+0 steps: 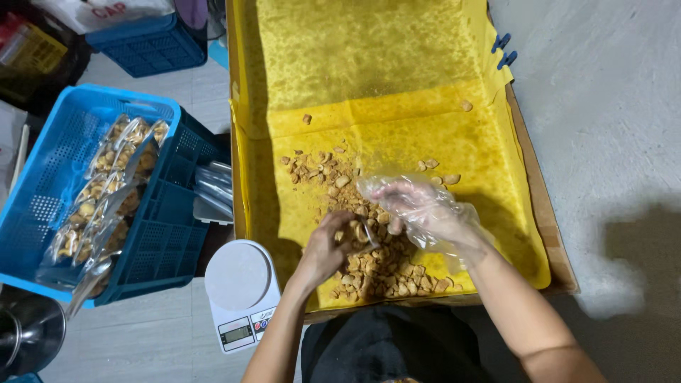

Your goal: The person, wearing gloves, scoops fried garlic or nuts from a large tray into plastic bags, weighs the bags on a digital scale, and places the filled bags into a blue crate.

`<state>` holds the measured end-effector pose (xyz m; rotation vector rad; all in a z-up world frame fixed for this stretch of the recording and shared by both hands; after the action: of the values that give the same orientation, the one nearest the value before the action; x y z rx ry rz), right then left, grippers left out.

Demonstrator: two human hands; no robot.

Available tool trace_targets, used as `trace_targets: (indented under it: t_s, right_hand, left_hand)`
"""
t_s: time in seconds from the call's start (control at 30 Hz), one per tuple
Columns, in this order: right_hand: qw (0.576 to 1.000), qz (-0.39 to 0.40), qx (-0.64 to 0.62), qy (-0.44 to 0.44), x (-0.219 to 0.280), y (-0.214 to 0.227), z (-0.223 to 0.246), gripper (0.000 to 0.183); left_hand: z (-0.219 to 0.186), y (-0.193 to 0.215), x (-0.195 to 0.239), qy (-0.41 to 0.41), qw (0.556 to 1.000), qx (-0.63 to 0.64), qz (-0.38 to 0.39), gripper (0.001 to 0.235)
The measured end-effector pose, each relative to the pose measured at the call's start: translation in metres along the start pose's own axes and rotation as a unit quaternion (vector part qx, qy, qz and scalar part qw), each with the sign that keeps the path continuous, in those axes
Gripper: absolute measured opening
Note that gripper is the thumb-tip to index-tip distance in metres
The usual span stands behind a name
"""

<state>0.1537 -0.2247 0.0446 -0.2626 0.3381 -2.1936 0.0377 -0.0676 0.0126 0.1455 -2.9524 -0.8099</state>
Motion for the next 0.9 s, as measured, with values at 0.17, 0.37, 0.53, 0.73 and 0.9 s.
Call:
trace_targets:
  t_s: [0.17, 0.37, 0.53, 0.73, 0.9]
  right_hand:
    - [0.985, -0.159, 0.020, -0.061, 0.024, 0.057, -0.031, 0.026]
    - [0.995, -0.051, 0.079, 0.014, -0.008, 0.160, -0.151, 0.044]
    - [0.960, -0.100, 0.166, -0.201, -0.045, 0.175, -0.207, 0.043]
    - [0.802, -0.069, 0.453, -0.383, -0.077, 0.108, -0.189, 0.043]
    - [0.783, -0.065, 0.473, -0.399, -0.086, 0.093, -0.208, 0.043]
  left_hand:
    - [-0.008, 0.011, 0.025, 0.177, 0.973, 0.146, 0.032, 0.057]
    - [-0.021, 0.029, 0.044, 0.237, 0.960, 0.145, 0.020, 0.065]
    - [-0.011, 0.028, 0.049, 0.198, 0.968, 0.153, -0.020, 0.051]
    - [-0.011, 0.043, 0.078, 0.229, 0.960, 0.149, -0.061, 0.055]
    - [-0.015, 0.050, 0.083, 0.235, 0.958, 0.147, -0.066, 0.056]
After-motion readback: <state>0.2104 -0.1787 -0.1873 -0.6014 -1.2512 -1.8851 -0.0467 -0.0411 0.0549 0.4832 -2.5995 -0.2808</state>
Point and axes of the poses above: each hand's wrist, its own x-axis away from the middle knuckle, its own y-axis out of the back of the hand, z = x × y, the point moved 6 cm from there along -x, towards the middle knuckle, and after that the axes turned 2 degrees about x, right-handed, at the moved point
